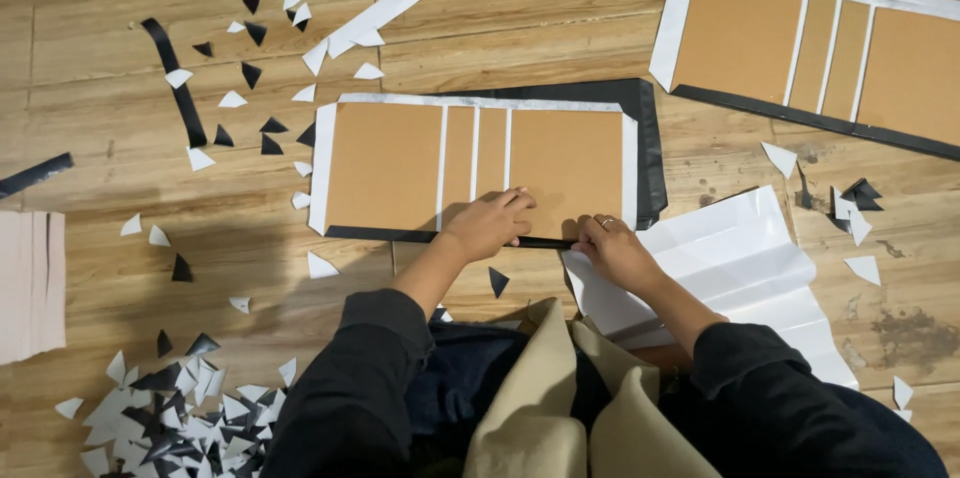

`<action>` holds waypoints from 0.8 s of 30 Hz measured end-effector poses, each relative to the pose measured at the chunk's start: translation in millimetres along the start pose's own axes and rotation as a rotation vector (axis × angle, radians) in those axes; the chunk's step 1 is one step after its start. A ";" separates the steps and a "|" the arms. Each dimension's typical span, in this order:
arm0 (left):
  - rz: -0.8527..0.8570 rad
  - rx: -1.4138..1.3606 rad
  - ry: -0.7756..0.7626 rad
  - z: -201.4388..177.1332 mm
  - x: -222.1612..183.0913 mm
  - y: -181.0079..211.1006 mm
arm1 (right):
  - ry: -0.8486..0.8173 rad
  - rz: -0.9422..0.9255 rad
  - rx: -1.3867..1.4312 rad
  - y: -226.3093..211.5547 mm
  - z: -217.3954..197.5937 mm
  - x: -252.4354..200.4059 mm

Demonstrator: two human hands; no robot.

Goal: Assembling a folder by gluing cardboard inserts onto a black base

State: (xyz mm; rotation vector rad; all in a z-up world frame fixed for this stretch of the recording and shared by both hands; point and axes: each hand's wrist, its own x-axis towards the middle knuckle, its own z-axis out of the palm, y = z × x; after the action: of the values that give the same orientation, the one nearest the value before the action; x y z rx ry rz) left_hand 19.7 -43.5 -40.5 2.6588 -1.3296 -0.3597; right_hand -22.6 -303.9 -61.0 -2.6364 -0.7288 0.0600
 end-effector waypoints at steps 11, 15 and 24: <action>-0.129 0.113 0.036 -48.1 -4.9 19.5 | -0.144 0.428 0.024 -4.0 -3.1 13.4; -0.082 0.045 -0.004 -20.7 0.9 2.8 | -0.193 0.616 -0.116 -20.6 -55.1 26.6; -0.257 -0.145 -0.171 -30.1 -3.1 -12.9 | -0.244 0.758 -0.192 4.2 -70.2 17.4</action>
State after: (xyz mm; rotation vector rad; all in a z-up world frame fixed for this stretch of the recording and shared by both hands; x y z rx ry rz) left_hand 36.1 -32.6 -14.2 2.7275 -0.9576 -0.7006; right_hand 4.6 -324.4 2.9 -2.9646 0.2507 0.5506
